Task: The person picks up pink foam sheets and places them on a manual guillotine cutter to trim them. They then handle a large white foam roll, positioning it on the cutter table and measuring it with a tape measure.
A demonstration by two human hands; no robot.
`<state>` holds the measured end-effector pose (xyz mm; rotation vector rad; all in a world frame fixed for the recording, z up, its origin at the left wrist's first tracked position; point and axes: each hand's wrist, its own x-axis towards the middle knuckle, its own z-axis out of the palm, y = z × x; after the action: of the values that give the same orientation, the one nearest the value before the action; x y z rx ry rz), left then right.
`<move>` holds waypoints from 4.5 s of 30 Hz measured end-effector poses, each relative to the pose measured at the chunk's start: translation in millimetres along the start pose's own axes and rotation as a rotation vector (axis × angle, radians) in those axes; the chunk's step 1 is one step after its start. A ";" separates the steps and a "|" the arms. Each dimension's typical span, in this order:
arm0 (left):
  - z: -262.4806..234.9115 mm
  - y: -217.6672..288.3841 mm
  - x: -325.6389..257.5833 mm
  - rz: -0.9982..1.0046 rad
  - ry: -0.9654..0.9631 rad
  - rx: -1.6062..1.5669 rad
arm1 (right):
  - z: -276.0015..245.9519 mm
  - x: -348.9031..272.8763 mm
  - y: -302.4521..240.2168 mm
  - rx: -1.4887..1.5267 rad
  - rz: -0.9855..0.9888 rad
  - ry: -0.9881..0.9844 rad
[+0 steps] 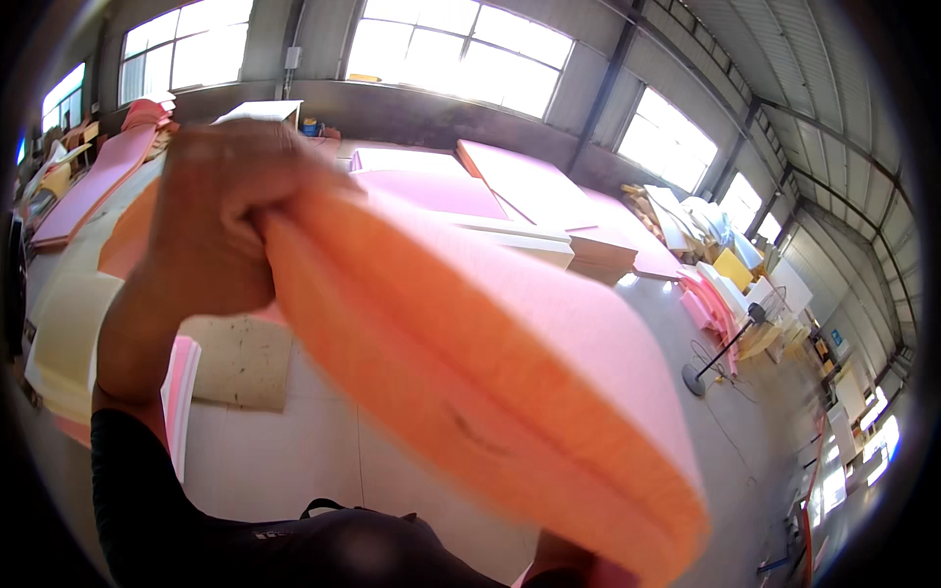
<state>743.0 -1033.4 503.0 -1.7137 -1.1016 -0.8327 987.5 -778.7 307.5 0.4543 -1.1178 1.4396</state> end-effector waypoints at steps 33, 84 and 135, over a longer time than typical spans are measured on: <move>506.0 -639.0 58.2 -0.534 0.181 0.352 | -343.2 749.4 539.6 0.219 0.063 -0.023; 734.3 -312.2 -399.2 -1.919 -0.782 0.334 | -514.5 326.2 918.1 -0.200 1.470 -0.402; 130.5 651.5 -251.2 -1.981 1.692 1.294 | 305.0 -634.8 -30.4 1.359 -0.184 -3.046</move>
<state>1260.0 -1115.3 22.8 1.5667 -1.0390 -1.3978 1059.9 -1379.6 -53.7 -1.9192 0.5393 0.1817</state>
